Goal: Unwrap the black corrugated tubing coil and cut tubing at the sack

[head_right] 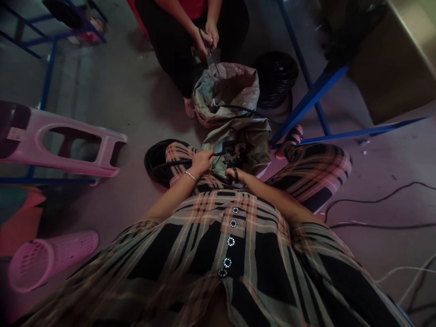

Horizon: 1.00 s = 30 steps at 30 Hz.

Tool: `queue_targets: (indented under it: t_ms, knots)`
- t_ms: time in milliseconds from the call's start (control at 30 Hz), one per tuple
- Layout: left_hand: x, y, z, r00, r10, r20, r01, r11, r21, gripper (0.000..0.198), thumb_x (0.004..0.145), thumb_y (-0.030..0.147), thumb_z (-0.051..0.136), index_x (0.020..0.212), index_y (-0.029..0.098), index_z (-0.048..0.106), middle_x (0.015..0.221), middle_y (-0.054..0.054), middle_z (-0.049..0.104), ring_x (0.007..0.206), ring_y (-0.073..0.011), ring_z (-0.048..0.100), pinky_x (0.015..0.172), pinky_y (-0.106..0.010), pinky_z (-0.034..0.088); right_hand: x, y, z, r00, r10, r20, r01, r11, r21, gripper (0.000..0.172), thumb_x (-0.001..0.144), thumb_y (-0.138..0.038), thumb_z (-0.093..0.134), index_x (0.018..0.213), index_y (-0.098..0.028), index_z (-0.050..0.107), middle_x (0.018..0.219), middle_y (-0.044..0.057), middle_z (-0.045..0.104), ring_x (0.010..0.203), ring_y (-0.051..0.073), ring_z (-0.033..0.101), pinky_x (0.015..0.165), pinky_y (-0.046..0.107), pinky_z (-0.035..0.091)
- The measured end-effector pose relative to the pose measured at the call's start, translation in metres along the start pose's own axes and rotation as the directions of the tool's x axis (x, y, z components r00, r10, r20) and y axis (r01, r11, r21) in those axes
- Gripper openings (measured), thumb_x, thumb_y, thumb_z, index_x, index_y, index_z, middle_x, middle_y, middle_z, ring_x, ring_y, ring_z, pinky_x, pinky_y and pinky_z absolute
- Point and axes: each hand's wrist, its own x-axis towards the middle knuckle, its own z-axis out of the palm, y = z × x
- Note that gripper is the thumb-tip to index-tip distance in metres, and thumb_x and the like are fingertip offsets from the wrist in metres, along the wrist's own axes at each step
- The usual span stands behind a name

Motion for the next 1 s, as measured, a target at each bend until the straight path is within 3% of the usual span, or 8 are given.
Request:
queue_targets:
  t_ms: [433, 600, 800, 1000]
  knots:
    - [-0.005, 0.008, 0.001, 0.994, 0.109, 0.003, -0.108, 0.992, -0.07, 0.033, 0.105, 0.037, 0.052, 0.127, 0.024, 0.073, 0.12, -0.008, 0.075, 0.111, -0.024, 0.068, 0.09, -0.032, 0.05, 0.001, 0.0, -0.003, 0.999, -0.032, -0.013, 0.033, 0.997, 0.065, 0.022, 0.082, -0.022, 0.065, 0.062, -0.013, 0.065, 0.058, 0.005, 0.065, 0.053, 0.013, 0.054, 0.052, 0.023, 0.041]
    - [-0.005, 0.007, 0.0, 0.993, 0.114, -0.01, -0.114, 0.99, -0.088, 0.033, 0.105, 0.037, 0.052, 0.127, 0.024, 0.073, 0.12, -0.008, 0.075, 0.113, -0.0235, 0.067, 0.092, -0.032, 0.05, -0.003, -0.004, -0.002, 1.0, 0.025, -0.012, -0.024, 0.996, 0.083, 0.025, 0.087, -0.017, 0.059, 0.063, -0.012, 0.065, 0.058, 0.003, 0.063, 0.05, 0.011, 0.051, 0.047, 0.022, 0.033]
    - [-0.005, 0.006, 0.0, 0.995, 0.101, -0.006, -0.101, 0.989, -0.106, 0.032, 0.105, 0.036, 0.051, 0.126, 0.025, 0.073, 0.121, -0.008, 0.074, 0.115, -0.0229, 0.066, 0.094, -0.031, 0.049, -0.006, -0.008, -0.001, 0.994, 0.111, 0.02, -0.113, 0.978, 0.177, 0.023, 0.089, -0.02, 0.062, 0.067, -0.014, 0.064, 0.064, 0.003, 0.065, 0.053, 0.011, 0.053, 0.05, 0.021, 0.037]
    - [-0.005, 0.006, -0.002, 0.996, 0.091, 0.009, -0.09, 0.991, -0.096, 0.033, 0.104, 0.037, 0.051, 0.127, 0.026, 0.072, 0.121, -0.007, 0.074, 0.115, -0.0227, 0.066, 0.094, -0.031, 0.049, -0.008, -0.011, 0.0, 0.986, 0.165, 0.009, -0.165, 0.972, 0.165, 0.02, 0.089, -0.023, 0.063, 0.072, -0.013, 0.065, 0.06, 0.002, 0.064, 0.052, 0.011, 0.053, 0.05, 0.021, 0.034]
